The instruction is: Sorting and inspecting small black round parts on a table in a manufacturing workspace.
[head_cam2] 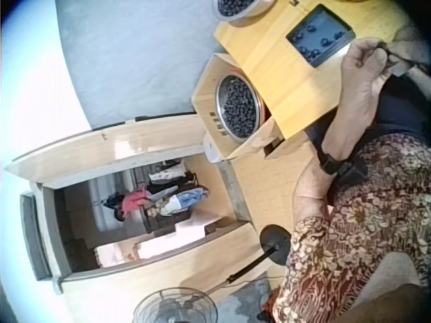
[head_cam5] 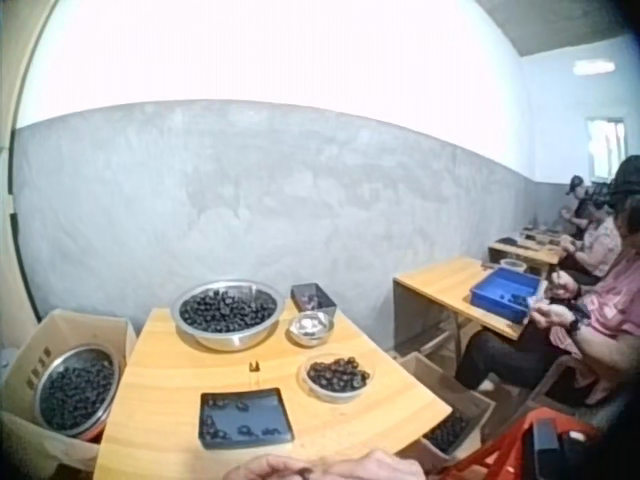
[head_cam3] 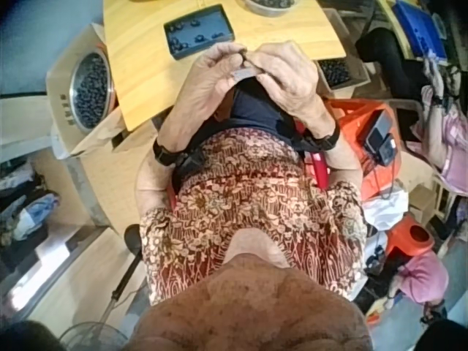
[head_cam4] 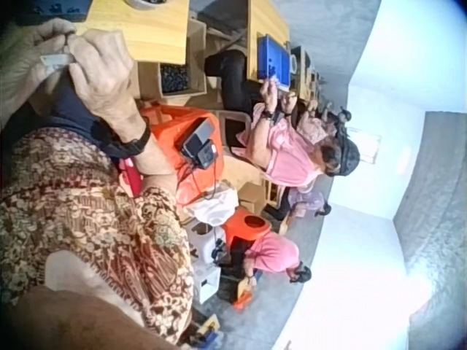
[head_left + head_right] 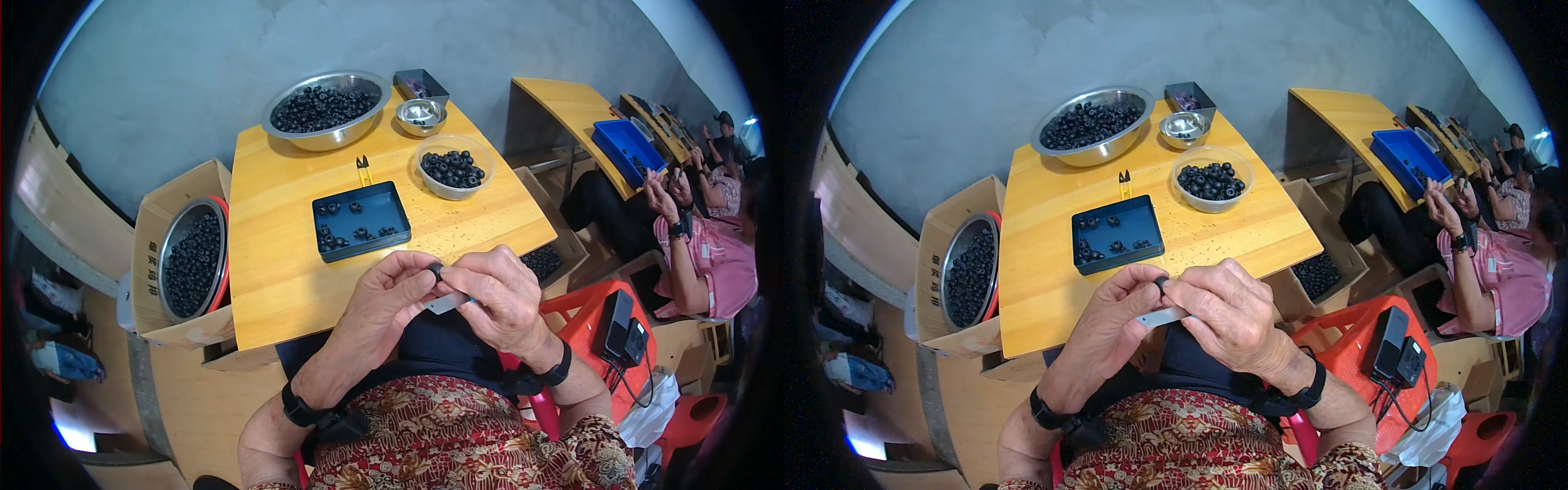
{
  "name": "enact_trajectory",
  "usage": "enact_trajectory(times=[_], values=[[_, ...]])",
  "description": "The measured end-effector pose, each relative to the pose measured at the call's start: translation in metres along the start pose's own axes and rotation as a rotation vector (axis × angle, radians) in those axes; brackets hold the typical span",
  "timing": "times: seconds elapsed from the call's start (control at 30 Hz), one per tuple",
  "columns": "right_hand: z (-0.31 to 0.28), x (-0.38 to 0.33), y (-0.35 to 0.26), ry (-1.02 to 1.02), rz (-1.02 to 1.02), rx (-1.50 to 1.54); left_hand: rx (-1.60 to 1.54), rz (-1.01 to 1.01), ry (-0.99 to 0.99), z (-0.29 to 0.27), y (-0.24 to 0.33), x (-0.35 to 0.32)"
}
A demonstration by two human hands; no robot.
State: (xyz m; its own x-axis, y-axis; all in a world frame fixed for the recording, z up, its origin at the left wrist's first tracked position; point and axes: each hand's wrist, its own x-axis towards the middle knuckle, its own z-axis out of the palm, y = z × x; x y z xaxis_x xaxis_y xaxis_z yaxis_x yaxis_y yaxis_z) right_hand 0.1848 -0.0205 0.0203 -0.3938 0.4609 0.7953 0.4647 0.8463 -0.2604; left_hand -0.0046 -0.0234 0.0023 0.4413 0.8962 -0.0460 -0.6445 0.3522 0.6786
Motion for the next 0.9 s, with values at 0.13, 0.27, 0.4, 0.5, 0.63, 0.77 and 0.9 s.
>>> enact_trajectory(times=[0.13, 0.27, 0.4, 0.5, 0.63, 0.77, 0.9], values=[[0.001, 0.001, -0.002, 0.002, -0.038, -0.045, -0.065, 0.006, -0.002, -0.007, -0.006, 0.0], [0.001, 0.001, -0.004, -0.007, -0.014, -0.066, -0.084, 0.012, 0.012, -0.004, -0.007, 0.0], [-0.005, 0.003, -0.004, -0.07, -0.02, -0.075, -0.052, -0.005, 0.052, -0.004, -0.012, -0.002], [-0.006, 0.003, -0.003, -0.03, 0.042, -0.022, -0.06, -0.023, 0.004, -0.003, -0.014, -0.005], [-0.009, -0.001, -0.002, 0.097, 0.111, 0.061, -0.072, -0.046, -0.004, -0.003, -0.011, -0.007], [-0.016, -0.002, -0.002, 0.054, -0.001, -0.037, -0.087, -0.039, -0.003, -0.001, -0.011, -0.008], [-0.017, -0.002, -0.006, 0.025, -0.057, -0.045, -0.101, -0.025, -0.028, -0.001, -0.013, -0.008]])
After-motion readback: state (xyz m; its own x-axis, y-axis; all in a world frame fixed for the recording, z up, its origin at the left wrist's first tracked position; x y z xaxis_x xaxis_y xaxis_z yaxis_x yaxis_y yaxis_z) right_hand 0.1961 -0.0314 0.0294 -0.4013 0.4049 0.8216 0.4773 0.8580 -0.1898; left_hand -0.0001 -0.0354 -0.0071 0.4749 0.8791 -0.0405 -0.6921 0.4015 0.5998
